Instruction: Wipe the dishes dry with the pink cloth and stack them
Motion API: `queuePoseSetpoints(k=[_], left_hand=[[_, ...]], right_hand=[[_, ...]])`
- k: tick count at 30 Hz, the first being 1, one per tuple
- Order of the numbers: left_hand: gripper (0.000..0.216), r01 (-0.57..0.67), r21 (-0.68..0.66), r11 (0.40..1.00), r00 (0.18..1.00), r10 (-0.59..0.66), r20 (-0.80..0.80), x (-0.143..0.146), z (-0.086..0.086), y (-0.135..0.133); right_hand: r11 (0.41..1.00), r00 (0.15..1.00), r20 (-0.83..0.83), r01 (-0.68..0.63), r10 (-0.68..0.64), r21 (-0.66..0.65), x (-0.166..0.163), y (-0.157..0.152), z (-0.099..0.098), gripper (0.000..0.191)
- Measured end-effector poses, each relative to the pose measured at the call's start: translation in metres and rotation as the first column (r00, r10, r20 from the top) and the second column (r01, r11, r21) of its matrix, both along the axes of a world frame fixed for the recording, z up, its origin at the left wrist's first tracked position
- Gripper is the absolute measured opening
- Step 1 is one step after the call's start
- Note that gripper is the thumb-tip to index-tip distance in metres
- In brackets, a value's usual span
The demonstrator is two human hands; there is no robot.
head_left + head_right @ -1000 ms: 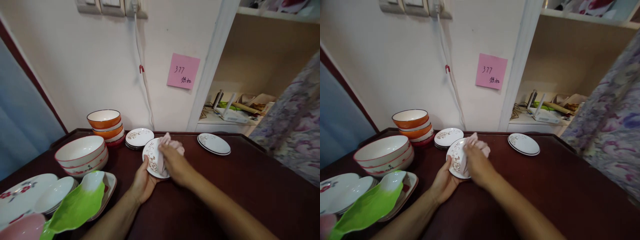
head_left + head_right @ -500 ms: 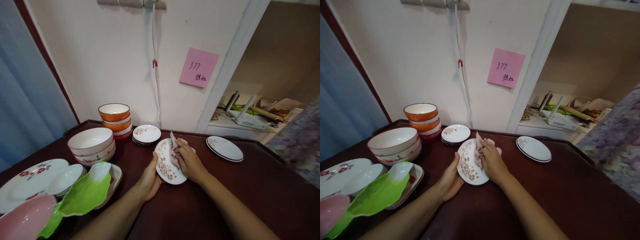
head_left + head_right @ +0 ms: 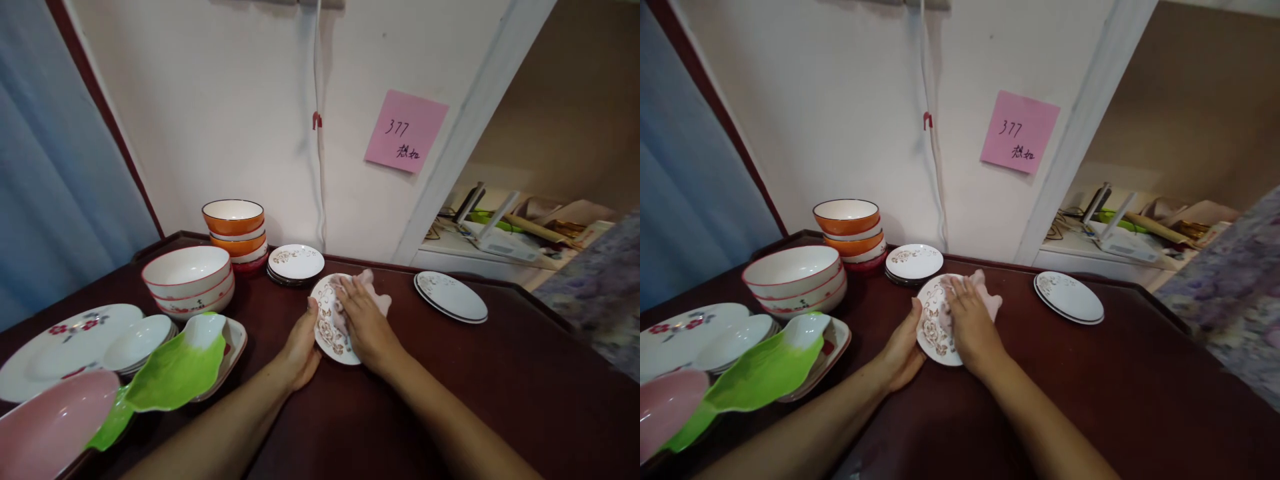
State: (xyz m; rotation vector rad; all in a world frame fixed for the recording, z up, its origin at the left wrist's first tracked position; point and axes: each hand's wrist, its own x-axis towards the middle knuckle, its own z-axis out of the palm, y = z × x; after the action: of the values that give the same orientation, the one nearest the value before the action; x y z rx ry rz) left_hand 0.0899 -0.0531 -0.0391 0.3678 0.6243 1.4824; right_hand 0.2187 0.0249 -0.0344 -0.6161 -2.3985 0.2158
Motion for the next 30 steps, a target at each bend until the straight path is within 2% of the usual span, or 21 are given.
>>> queuePoseSetpoints(k=[3,5,7,10,11,13,15,17,19,22,25,27,30], left_hand=[[0.057,-0.011,-0.022,1.0,1.0,0.01,-0.029,-0.002,0.002,-0.003],[0.058,-0.01,-0.018,1.0,0.999,0.009,-0.037,-0.002,0.004,-0.003],[0.057,0.02,0.009,1.0,0.999,-0.02,-0.031,-0.001,0.004,-0.003],[0.055,0.073,0.053,0.996,0.997,-0.071,-0.037,0.002,0.003,-0.003],[0.055,0.081,0.06,0.995,0.996,-0.079,-0.046,0.003,0.003,-0.003],[0.053,0.078,0.06,0.995,0.995,-0.073,-0.074,0.004,0.002,-0.004],[0.05,0.072,0.045,0.996,0.992,-0.067,-0.11,0.005,0.003,-0.006],[0.045,0.077,0.04,0.996,0.986,-0.07,-0.153,0.005,0.003,-0.007],[0.044,0.096,0.054,0.994,0.977,-0.083,-0.196,0.005,0.001,-0.008],[0.042,0.161,0.088,0.983,0.96,-0.135,-0.247,0.005,-0.002,-0.009],[0.037,0.202,0.1,0.974,0.949,-0.17,-0.265,0.006,-0.004,-0.008],[0.039,0.192,0.077,0.978,0.949,-0.165,-0.267,0.007,-0.004,-0.008],[0.045,0.125,0.021,0.992,0.953,-0.114,-0.282,0.008,-0.002,-0.008]], right_hand=[[0.98,0.981,0.03,-0.189,0.191,-0.069,-0.009,-0.026,0.008,0.06],[0.962,0.963,0.069,-0.251,0.26,-0.109,-0.01,-0.034,0.016,0.062],[0.974,0.97,0.111,-0.207,0.217,-0.094,-0.004,-0.026,0.022,0.059],[1.0,0.995,0.097,0.007,-0.004,-0.026,0.015,0.007,0.022,0.051],[0.998,0.996,0.067,0.059,-0.056,-0.039,0.022,0.02,0.021,0.05],[0.989,0.998,0.008,0.056,-0.055,-0.14,0.036,0.04,0.02,0.055],[0.969,1.0,-0.031,-0.011,0.003,-0.247,0.045,0.05,0.021,0.059],[0.958,0.999,-0.043,-0.039,0.028,-0.283,0.047,0.048,0.027,0.057],[0.969,0.999,-0.035,-0.028,0.02,-0.245,0.041,0.036,0.033,0.051],[0.997,0.999,0.041,-0.026,0.029,-0.068,0.023,0.01,0.042,0.046],[0.991,0.981,0.178,-0.091,0.073,0.098,0.01,-0.009,0.048,0.04],[0.994,0.974,0.219,-0.075,0.056,0.079,0.009,-0.01,0.052,0.033],[0.994,0.99,0.128,0.069,-0.057,-0.085,0.02,0.006,0.055,0.026]])
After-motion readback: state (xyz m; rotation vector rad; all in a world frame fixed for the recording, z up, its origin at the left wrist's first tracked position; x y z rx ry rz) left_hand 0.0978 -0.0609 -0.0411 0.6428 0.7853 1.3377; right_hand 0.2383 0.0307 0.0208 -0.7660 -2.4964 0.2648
